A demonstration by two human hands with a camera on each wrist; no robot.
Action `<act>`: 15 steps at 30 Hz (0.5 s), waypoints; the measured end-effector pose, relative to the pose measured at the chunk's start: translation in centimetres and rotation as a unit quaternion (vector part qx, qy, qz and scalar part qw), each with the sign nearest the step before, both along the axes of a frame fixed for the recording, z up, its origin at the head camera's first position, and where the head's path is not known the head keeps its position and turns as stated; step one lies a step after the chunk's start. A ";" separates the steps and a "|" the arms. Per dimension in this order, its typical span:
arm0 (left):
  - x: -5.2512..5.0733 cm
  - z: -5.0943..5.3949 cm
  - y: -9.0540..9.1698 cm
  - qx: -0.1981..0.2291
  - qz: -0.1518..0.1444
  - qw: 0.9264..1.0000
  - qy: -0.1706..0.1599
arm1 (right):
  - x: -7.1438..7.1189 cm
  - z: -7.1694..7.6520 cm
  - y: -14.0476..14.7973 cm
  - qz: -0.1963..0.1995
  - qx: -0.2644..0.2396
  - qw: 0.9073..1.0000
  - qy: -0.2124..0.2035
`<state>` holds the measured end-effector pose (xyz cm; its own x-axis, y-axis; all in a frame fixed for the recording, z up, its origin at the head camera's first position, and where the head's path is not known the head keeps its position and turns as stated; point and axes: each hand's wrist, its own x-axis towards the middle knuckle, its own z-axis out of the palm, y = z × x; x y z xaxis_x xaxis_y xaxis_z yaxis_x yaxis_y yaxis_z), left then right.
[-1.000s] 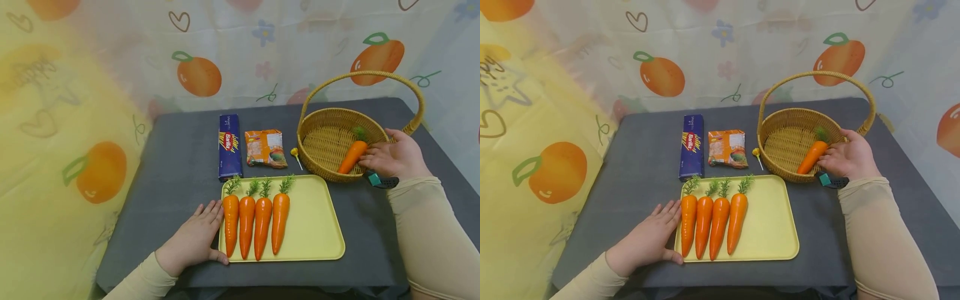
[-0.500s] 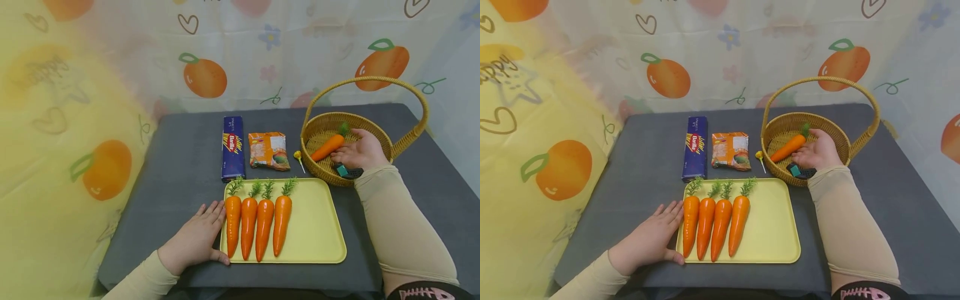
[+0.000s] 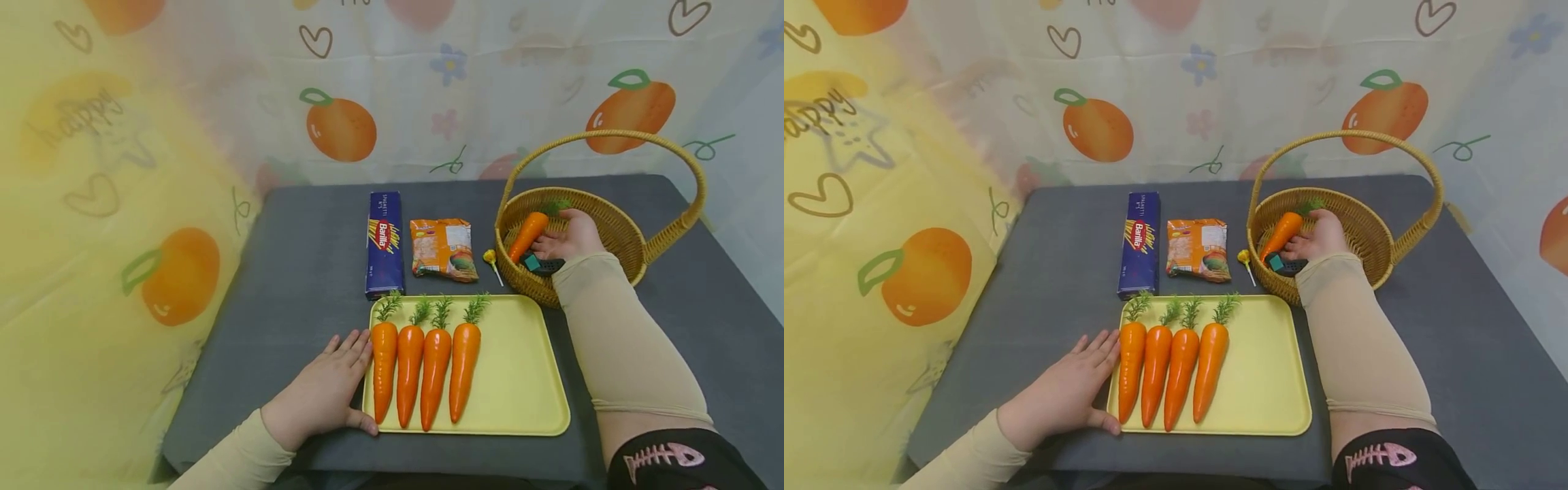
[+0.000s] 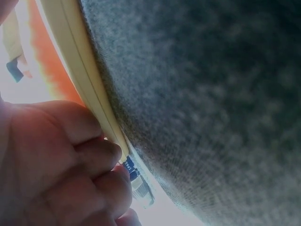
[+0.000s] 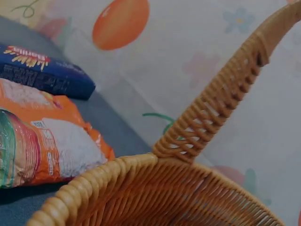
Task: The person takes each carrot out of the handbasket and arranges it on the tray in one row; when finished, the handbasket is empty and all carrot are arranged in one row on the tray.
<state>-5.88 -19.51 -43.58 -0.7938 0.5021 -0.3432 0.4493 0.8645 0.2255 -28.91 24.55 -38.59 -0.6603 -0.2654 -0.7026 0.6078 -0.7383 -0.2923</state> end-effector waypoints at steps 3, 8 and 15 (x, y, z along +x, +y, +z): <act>-0.1 0.0 0.0 -0.002 -0.001 1.000 -0.001 | -1.1 -0.7 -0.2 0.023 0.012 1.000 0.004; -0.1 -0.2 -0.1 -0.003 -0.001 1.000 0.003 | -3.3 -2.9 -0.4 0.033 0.015 0.999 0.021; -0.1 -0.2 -0.1 -0.002 -0.001 1.000 0.002 | -4.6 -3.7 -0.3 0.015 -0.013 0.999 0.038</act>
<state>-6.01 -19.63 -43.76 -0.7948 0.5015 -0.3418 0.4513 0.8649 0.2195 -33.49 24.20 -42.30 -0.7032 -0.3033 -0.6430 0.6064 -0.7281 -0.3197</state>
